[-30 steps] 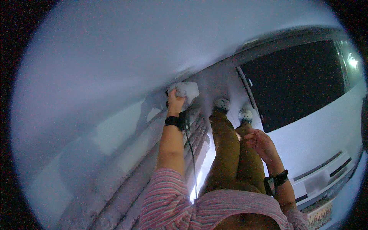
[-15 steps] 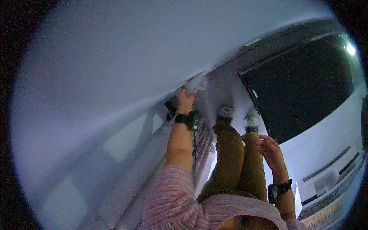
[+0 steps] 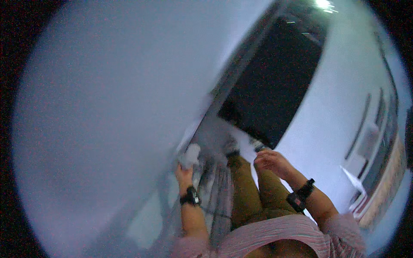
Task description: The person adjusts a cover on a sofa, picks up a cloth from a table, wipes a metal railing on a balcony, and then rinses the cloth in a kitchen sink.
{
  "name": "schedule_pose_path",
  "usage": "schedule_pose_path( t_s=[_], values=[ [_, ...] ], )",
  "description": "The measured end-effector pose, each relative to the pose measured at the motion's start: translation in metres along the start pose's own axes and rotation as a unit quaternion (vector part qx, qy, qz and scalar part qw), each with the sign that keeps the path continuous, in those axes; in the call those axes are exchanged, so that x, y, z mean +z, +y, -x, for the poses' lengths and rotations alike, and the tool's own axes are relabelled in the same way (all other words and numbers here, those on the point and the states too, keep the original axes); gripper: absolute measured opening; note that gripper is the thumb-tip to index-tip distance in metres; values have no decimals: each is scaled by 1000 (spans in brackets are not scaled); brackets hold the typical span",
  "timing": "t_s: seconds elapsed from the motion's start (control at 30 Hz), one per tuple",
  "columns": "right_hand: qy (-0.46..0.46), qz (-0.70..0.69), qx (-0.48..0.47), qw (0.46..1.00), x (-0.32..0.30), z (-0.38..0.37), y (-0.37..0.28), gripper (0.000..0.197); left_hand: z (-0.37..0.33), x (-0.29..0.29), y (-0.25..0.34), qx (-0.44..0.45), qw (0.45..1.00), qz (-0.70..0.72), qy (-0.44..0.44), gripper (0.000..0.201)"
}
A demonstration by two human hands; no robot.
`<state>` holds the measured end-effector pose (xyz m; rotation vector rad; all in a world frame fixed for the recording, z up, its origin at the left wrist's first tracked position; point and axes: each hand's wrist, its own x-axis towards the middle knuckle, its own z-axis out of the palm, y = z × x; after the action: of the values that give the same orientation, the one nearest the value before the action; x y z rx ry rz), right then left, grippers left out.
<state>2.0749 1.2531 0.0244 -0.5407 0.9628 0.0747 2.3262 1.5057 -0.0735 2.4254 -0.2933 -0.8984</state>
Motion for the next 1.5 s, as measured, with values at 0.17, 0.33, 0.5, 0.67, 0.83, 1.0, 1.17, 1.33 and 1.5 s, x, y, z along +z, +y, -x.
schedule_pose_path(
  t_s=[0.17,0.33,0.5,0.67,0.83,1.0,1.17,1.33,1.5],
  values=[
    [-4,39,-15,999,30,43,-45,26,31,-36,90,-151,830,503,-187,38],
    [74,-3,-75,994,11,108,-73,25,60,-19,245,-191,806,424,-367,40],
    [126,-77,-180,973,-17,144,-80,37,97,0,347,171,768,329,-522,41],
    [101,-127,-247,955,-102,208,-100,47,169,76,475,283,753,134,-578,32],
    [43,-121,-276,953,-157,308,-153,57,260,160,583,673,516,-165,-503,39],
    [83,-72,-336,936,-179,346,-188,59,264,202,618,23,579,198,-790,67],
    [171,-136,-367,904,-214,388,-245,57,296,208,703,165,700,118,-684,58],
    [169,-130,-432,877,-278,372,-332,36,254,229,792,257,705,71,-657,50],
    [157,-143,-477,853,-271,402,-517,38,231,193,954,240,734,144,-618,52]
  ],
)
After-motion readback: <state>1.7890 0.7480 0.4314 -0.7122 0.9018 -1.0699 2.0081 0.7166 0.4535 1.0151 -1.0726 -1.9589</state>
